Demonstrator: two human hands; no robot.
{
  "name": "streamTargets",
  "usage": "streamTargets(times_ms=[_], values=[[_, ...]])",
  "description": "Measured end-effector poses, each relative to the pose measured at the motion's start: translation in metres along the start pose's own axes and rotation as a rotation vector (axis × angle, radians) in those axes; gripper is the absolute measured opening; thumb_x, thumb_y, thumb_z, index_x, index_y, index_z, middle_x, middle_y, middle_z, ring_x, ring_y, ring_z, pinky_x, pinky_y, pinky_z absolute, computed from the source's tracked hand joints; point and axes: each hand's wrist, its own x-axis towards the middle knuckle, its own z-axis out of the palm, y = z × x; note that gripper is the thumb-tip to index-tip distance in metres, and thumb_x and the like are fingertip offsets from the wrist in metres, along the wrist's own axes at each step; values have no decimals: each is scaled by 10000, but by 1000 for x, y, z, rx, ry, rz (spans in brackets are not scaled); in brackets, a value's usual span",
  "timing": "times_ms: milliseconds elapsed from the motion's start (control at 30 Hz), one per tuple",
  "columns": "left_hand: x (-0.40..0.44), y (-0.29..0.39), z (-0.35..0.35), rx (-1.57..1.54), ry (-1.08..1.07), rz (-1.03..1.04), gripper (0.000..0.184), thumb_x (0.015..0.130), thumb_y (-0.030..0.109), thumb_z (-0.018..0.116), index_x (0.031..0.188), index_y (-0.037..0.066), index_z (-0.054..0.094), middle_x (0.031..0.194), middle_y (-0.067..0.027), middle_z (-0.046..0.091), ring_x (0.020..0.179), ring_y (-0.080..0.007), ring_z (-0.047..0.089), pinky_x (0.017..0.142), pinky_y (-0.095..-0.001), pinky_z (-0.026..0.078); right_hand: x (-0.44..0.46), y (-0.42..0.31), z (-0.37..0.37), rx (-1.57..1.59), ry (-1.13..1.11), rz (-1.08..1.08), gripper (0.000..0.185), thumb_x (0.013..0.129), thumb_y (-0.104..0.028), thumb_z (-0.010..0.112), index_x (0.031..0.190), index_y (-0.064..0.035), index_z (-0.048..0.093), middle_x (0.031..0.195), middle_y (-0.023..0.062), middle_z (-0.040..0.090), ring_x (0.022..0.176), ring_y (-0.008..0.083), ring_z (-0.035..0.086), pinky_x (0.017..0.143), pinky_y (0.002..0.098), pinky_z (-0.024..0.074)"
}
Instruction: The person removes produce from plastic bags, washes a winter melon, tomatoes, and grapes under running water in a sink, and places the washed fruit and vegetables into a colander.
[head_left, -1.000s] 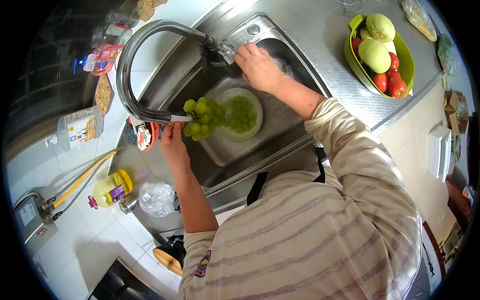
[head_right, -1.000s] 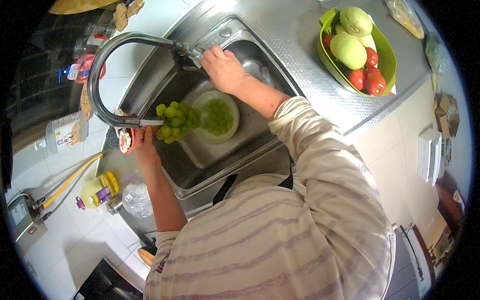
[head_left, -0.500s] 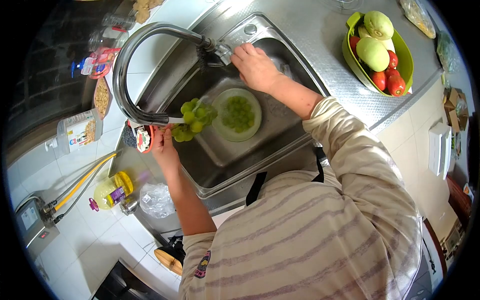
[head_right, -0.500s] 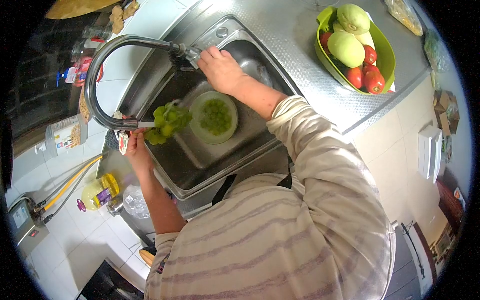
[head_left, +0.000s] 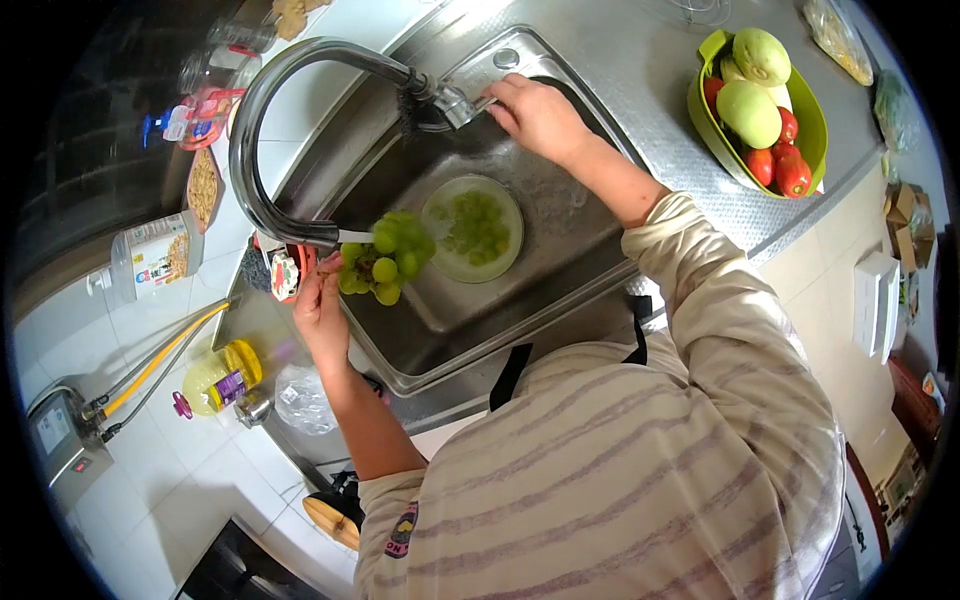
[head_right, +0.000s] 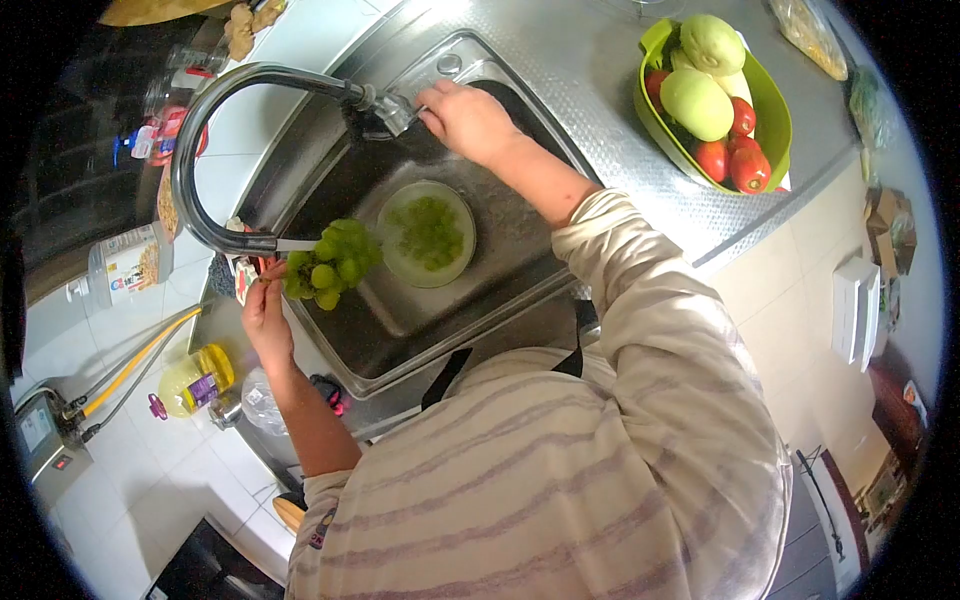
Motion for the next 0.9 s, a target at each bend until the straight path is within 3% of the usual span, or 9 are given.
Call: streamTargets(times_ms=[100, 200, 300, 500, 600, 667, 700, 767, 900], values=[[-1, 2, -2, -33, -49, 19, 190, 899, 22, 484, 1026, -32, 615, 1070, -120, 628, 1109, -200, 533, 976, -308, 357, 4, 6, -2, -4, 20, 5, 215, 797, -188, 632, 980, -79, 607, 835, 118, 611, 726, 305, 599, 653, 388, 485], [-1, 14, 1, 19, -53, 34, 180, 894, 20, 494, 1014, -27, 619, 1062, -121, 633, 1079, -203, 549, 966, -313, 373, 12, 9, -7, 84, -11, 127, 291, 784, -339, 648, 922, -83, 628, 760, 98, 650, 746, 289, 623, 640, 403, 489], [-1, 19, 2, 11, -56, 72, 140, 873, 2, 532, 976, -32, 621, 1036, -124, 637, 1030, -215, 580, 921, -323, 428, 29, 6, -11, 34, -15, 256, 320, 776, -332, 674, 974, -85, 625, 716, 87, 631, 697, 269, 613, 627, 362, 478], [-5, 36, 8, 179, -57, 146, 136, 848, 5, 556, 959, -7, 634, 1013, -113, 642, 978, -203, 595, 871, -298, 445, 12, -26, -16, -98, 172, 145, 426, 777, -255, 654, 1138, -73, 519, 1070, 146, 543, 856, 314, 594, 693, 391, 502], [-9, 42, 15, 135, -57, 141, 133, 841, 15, 568, 956, -5, 632, 1002, -107, 642, 929, -200, 605, 826, -292, 460, -33, -65, -10, 261, -93, -71, 501, 720, -110, 661, 1183, -43, 481, 1128, 174, 512, 1036, 342, 536, 891, 406, 461], [-13, 45, 23, 130, -39, 125, 122, 839, 39, 582, 938, -11, 632, 964, -108, 650, 886, -200, 615, 785, -290, 469, -59, -88, 5, 512, -351, -92, 796, 690, -153, 723, 1363, -62, 306, 1338, 223, 339, 1260, 365, 342, 1045, 408, 318], [-16, 45, 27, 124, -23, 121, 122, 839, 39, 582, 938, -11, 632, 964, -108, 650, 886, -200, 615, 785, -290, 469, -66, -97, 10, 561, -429, -49, 962, 646, -195, 766, 1412, -73, 198, 1394, 241, 252, 1297, 382, 279, 1057, 410, 296], [-20, 45, 34, 95, -14, 172, 119, 835, 64, 593, 917, -10, 637, 912, -114, 655, 834, -211, 621, 754, -293, 471, -70, -123, 3, 629, -433, -16, 1033, 606, -212, 788, 1418, -62, 167, 1392, 246, 258, 1297, 391, 275, 1061, 411, 282], [-29, 49, 44, 100, -13, 100, 142, 857, 96, 569, 937, 13, 651, 891, -94, 648, 837, -179, 607, 743, -277, 453, -78, -133, 13, 606, -433, 2, 1026, 605, -205, 779, 1414, -52, 166, 1377, 251, 281, 1289, 390, 294, 1055, 406, 293]])
